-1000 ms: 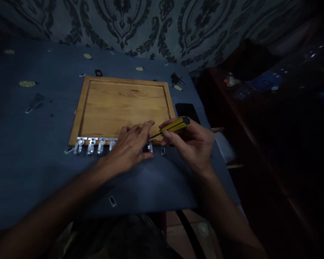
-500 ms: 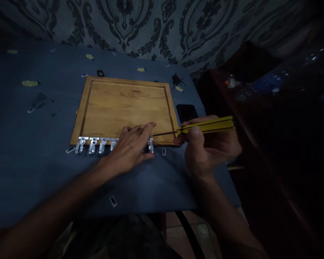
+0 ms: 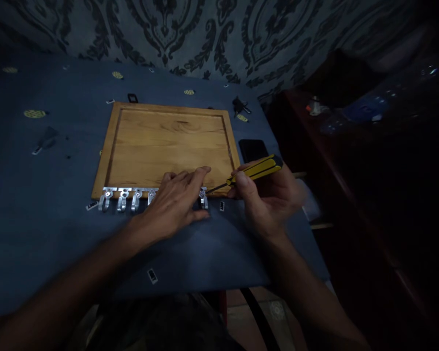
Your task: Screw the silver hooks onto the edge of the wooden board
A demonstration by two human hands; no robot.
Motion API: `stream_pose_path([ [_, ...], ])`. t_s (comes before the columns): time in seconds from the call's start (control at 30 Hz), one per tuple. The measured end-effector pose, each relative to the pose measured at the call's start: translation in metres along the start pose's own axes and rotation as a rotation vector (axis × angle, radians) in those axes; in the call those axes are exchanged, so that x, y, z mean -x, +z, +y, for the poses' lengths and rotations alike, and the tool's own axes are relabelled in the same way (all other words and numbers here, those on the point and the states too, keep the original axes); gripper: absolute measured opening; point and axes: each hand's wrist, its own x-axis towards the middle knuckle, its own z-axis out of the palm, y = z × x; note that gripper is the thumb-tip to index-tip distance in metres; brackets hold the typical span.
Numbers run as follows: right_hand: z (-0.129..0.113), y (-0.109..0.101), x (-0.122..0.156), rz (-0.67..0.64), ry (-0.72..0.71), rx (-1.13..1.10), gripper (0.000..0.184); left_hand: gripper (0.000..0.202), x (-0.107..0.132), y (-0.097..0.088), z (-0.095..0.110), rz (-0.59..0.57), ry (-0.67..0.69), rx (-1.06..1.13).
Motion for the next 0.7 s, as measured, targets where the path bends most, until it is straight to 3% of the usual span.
stream_pose_path([
  [0.7,-0.0016,0.0031,0.0018,-0.062,-0.026,0.072,0.012,0.081,-0.0007,-0.0012,-0.0007,-0.018,-0.038,0.032],
])
